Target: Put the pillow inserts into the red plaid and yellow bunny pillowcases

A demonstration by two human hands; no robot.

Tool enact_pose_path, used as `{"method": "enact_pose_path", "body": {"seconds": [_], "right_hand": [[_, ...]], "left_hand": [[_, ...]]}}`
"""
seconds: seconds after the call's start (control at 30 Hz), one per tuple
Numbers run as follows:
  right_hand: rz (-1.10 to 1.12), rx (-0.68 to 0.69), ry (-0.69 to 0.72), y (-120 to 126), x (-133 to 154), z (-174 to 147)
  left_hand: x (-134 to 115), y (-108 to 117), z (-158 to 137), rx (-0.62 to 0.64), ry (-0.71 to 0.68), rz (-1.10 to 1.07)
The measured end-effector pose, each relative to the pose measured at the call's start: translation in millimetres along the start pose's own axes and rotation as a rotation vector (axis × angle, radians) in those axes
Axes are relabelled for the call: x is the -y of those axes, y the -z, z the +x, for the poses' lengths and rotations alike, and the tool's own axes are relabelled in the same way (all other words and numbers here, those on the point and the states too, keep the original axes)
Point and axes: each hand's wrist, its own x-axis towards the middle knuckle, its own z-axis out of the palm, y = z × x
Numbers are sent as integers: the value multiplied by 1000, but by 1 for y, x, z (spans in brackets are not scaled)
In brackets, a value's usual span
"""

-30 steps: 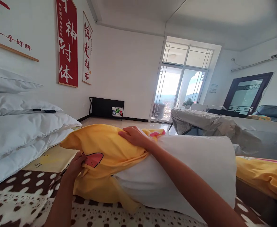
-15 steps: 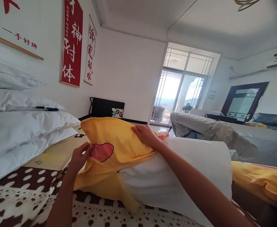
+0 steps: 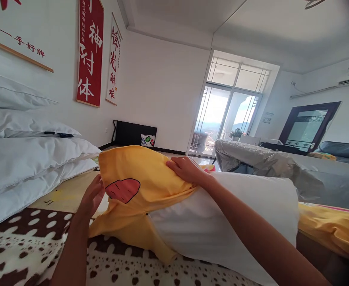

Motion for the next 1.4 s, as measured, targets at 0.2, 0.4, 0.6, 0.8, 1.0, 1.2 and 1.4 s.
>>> {"method": "enact_pose_path", "body": {"seconds": [0.2, 0.4, 0.6, 0.8, 1.0, 1.2, 1.4], "right_hand": [[-305, -497, 226, -5, 52, -27], [-327, -464, 374, -49, 75, -40], [-297, -418, 68, -60, -8, -62], [-322, -292, -152, -56, -100, -108], [-238, -80, -152, -82, -143, -176], [115, 54, -689, -146, -198, -234], [411, -214, -1160, -157, -236, -243]], "left_hand": [[-14, -47, -3, -116, 145, 193], [-18, -53, -7, -336, 41, 244], [1, -42, -3, -302, 155, 79], [20, -32, 7, -148, 130, 163], [81, -8, 2, 108, 307, 739], [123, -14, -3, 54, 448, 959], [120, -9, -3, -9, 551, 1030]]}}
